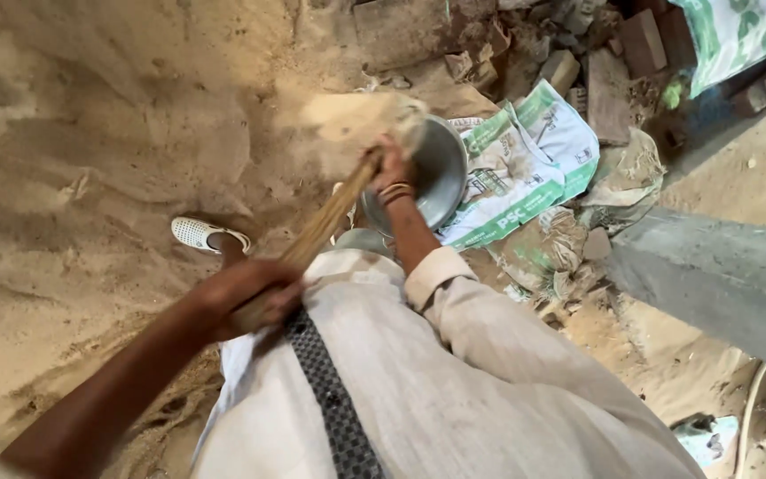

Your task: The person digs into a sand wall with a hoe, then uses a shovel to scoop loosened sand into a metal basin. They repeat digging and shoveling, moving the filled basin aside and continuing to loosen sand from the face of the pit.

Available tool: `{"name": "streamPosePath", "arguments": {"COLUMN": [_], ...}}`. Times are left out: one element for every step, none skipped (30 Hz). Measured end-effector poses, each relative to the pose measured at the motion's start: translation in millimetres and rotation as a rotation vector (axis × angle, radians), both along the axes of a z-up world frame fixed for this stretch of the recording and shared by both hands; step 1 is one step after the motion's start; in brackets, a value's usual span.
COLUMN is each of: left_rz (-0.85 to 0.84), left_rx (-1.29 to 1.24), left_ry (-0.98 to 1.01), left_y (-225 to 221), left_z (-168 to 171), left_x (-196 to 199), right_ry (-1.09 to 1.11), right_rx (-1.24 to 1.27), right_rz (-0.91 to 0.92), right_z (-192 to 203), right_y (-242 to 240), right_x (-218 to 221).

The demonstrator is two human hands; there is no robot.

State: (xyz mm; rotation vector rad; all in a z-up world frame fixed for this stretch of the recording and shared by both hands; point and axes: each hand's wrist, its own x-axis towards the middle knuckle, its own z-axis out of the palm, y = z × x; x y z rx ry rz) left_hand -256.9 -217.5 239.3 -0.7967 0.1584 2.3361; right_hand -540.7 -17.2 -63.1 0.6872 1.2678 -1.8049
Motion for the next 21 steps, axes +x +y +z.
{"name": "streamPosePath", "arguments": {"left_rz": [0.003, -0.165, -0.325, -0.314, -0.557, -0.798, -0.782, -0.937, -1.097, -1.091, -1.122, -1.152, -1.155, -1.137, -1.12, -1.122, -1.098, -1.074, -1.075, -1.093, -1.109], "left_rx": [-0.002, -0.118, -0.233, -0.235, -0.491, -0.749, -0.742, -0.984, -1.224, -1.215, -1.322, -1.429, -1.426, -1.415, -1.406, -1.405, -1.411, -1.416, -1.411, -1.499, -1.585], "left_ry": [0.001, 0.018, 0.034, 0.033, 0.069, 0.104, 0.094, 0.175, 0.26, 0.248, 0.274, 0.301, 0.302, 0.285, 0.273, 0.278, 0.312, 0.346, 0.353, 0.423, 0.494], "left_y": [-11, -23, -34, -35, -32, -30, -20, -9, 2, 15, 23, 32, 35, 39, 42, 44, 47, 51, 48, 45, 42], "left_z": [-1, -2, -3, -15, -27, -41, -66, -91, -115, -130, -145, -161, -160, -159, -159, -168, -178, -188, -181, -174, -167], "left_x": [8, 18, 29, 40, 53, 66, 82, 97, 115, 123, 128, 131, 126, 121, 114, 113, 112, 110, 102, 93, 86], "right_ry": [0.001, -0.171, -0.344, -0.343, -0.195, -0.048, -0.052, -0.126, -0.203, -0.21, -0.218, -0.226, -0.228, -0.217, -0.202, -0.201, -0.166, -0.131, -0.13, -0.091, -0.054], "right_rx": [-0.002, 0.054, 0.111, 0.111, 0.101, 0.088, 0.093, 0.12, 0.148, 0.155, 0.16, 0.165, 0.167, 0.194, 0.219, 0.221, 0.234, 0.247, 0.253, 0.243, 0.234], "right_rz": [0.003, -0.109, -0.21, -0.198, -0.191, -0.182, -0.163, -0.24, -0.323, -0.311, -0.32, -0.328, -0.33, -0.332, -0.338, -0.342, -0.34, -0.338, -0.342, -0.356, -0.37], "right_z": [10, 20, 30, 4, -22, -48, -51, -53, -56, -50, -45, -40, -34, -28, -21, -15, -8, -1, 9, 19, 29], "right_y": [13, 24, 35, 53, 76, 98, 105, 113, 122, 126, 127, 128, 131, 135, 139, 142, 147, 153, 152, 152, 151], "right_x": [-9, -16, -25, -20, -16, -11, -6, -2, 8, 10, 10, 9, 6, 4, 0, -4, -9, -13, -16, -18, -20]}}
